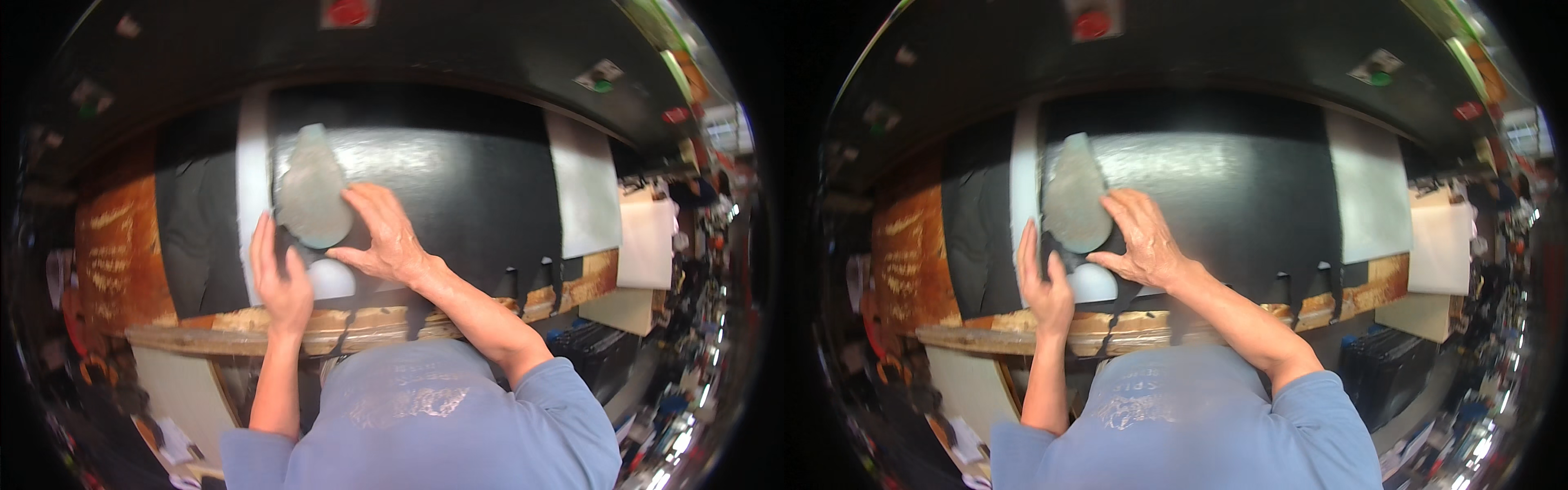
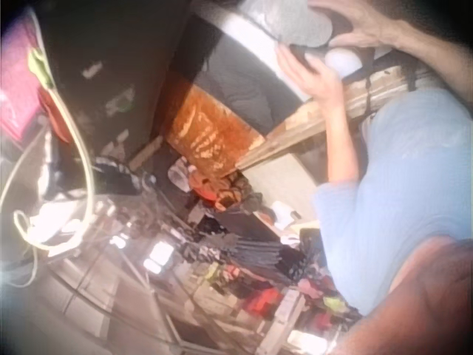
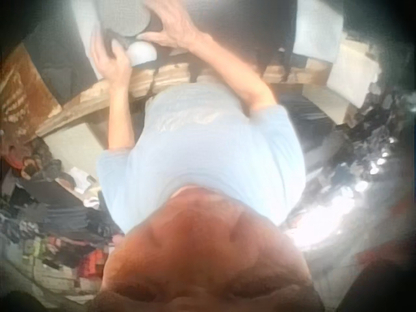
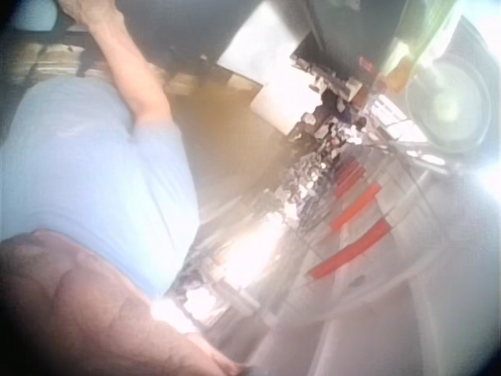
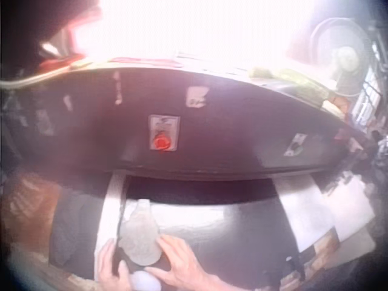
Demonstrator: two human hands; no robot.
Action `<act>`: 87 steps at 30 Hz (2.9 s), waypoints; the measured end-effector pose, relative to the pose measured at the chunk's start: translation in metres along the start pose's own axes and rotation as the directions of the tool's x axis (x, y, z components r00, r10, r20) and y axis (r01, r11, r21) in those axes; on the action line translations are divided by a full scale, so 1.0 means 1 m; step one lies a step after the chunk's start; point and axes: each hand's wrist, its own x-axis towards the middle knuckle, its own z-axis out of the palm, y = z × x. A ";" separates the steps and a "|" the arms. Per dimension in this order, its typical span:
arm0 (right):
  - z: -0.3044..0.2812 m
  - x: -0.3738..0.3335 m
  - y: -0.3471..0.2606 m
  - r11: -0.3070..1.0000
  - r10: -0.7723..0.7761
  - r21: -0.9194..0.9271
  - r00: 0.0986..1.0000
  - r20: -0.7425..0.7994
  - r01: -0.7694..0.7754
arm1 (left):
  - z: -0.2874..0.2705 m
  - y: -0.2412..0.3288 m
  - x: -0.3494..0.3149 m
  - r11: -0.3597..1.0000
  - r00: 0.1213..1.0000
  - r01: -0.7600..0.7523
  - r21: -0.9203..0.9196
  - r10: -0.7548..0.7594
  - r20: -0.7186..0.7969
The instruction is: The person cuts a black plastic bag with a knife, places a stack of black sandals into the bag, and ties it shut. The person then handles several flat black rubber pieces on a workbench, folding and arranging them.
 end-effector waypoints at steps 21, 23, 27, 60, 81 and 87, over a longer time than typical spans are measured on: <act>-0.269 -0.082 0.101 0.958 0.203 -0.015 0.715 -0.669 -0.286 | 0.043 0.019 -0.052 0.888 0.932 -0.360 0.285 0.351 0.085; -0.230 -0.113 0.086 0.930 0.322 0.079 0.694 -0.645 -0.358 | 0.043 0.017 -0.044 0.903 0.931 -0.363 0.229 0.361 0.051; -0.158 -0.150 0.072 0.918 0.263 -0.123 0.810 -0.525 -0.378 | 0.038 0.012 -0.044 0.889 0.918 -0.394 0.233 0.394 0.049; 0.119 -0.038 -0.064 0.975 0.019 -0.219 0.999 -0.051 -0.030 | -0.045 -0.057 -0.052 1.000 0.990 0.014 -0.017 -0.012 0.140; 0.011 -0.111 -0.024 0.967 0.097 -0.241 0.994 0.045 -0.083 | -0.014 -0.051 -0.055 0.886 0.897 -0.331 0.325 0.187 0.401; 0.018 -0.081 -0.012 0.990 -0.013 -0.135 0.987 0.157 0.035 | -0.027 -0.061 -0.059 0.847 0.922 -0.301 0.438 0.142 0.359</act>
